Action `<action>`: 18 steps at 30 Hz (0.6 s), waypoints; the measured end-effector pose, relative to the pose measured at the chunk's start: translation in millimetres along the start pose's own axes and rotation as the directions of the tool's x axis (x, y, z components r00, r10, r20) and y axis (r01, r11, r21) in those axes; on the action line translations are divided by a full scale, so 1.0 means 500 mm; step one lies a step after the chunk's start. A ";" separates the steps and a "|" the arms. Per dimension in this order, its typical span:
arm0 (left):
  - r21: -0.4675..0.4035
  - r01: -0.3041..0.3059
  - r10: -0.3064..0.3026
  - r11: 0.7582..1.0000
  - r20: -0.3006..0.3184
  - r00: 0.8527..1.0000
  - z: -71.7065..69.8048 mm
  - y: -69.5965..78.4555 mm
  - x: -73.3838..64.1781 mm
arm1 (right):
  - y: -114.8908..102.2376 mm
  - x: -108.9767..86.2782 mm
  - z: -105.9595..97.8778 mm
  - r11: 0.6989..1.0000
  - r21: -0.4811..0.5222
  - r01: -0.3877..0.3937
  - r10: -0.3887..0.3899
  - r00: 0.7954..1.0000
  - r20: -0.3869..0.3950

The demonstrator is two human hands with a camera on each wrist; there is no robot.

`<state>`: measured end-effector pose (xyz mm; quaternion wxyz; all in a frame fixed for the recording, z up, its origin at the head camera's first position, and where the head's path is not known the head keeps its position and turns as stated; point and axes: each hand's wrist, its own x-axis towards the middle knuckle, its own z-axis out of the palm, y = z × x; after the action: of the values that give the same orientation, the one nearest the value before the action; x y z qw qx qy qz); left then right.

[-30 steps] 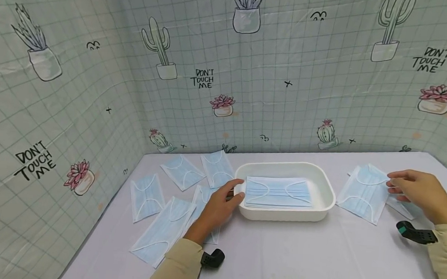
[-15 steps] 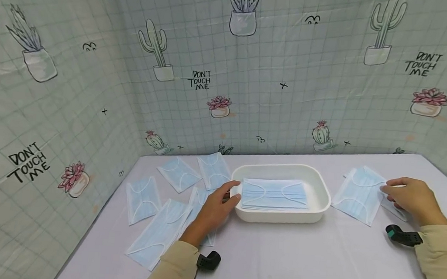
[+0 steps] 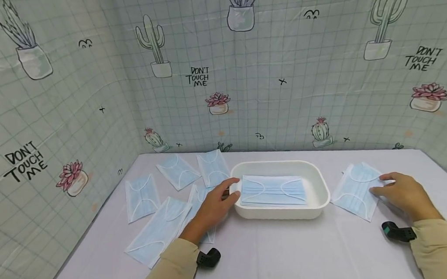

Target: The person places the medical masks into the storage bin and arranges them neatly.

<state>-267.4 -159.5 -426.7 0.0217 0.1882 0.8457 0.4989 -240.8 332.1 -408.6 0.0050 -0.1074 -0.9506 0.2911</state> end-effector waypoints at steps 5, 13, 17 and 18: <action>0.005 -0.014 0.014 1.000 0.007 1.000 -0.001 0.004 0.005 | -0.005 -0.004 0.003 1.000 -0.022 -0.020 0.019 1.000 -0.018; 0.009 -0.009 0.009 1.000 0.009 1.000 -0.002 0.003 0.002 | -0.014 -0.001 0.012 0.998 0.024 -0.053 0.054 0.997 -0.056; 0.005 -0.006 0.006 1.000 0.009 1.000 -0.003 0.001 0.001 | -0.016 0.001 0.015 0.995 0.049 -0.091 0.093 0.994 -0.053; 0.003 -0.007 0.007 1.000 0.009 1.000 -0.003 0.000 0.001 | -0.016 0.002 0.016 0.993 0.057 -0.101 0.104 0.993 -0.053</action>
<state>-268.0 -160.6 -425.8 0.0234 0.1935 0.8458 0.4967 -244.1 321.2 -410.9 0.0194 -0.1639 -0.9351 0.3136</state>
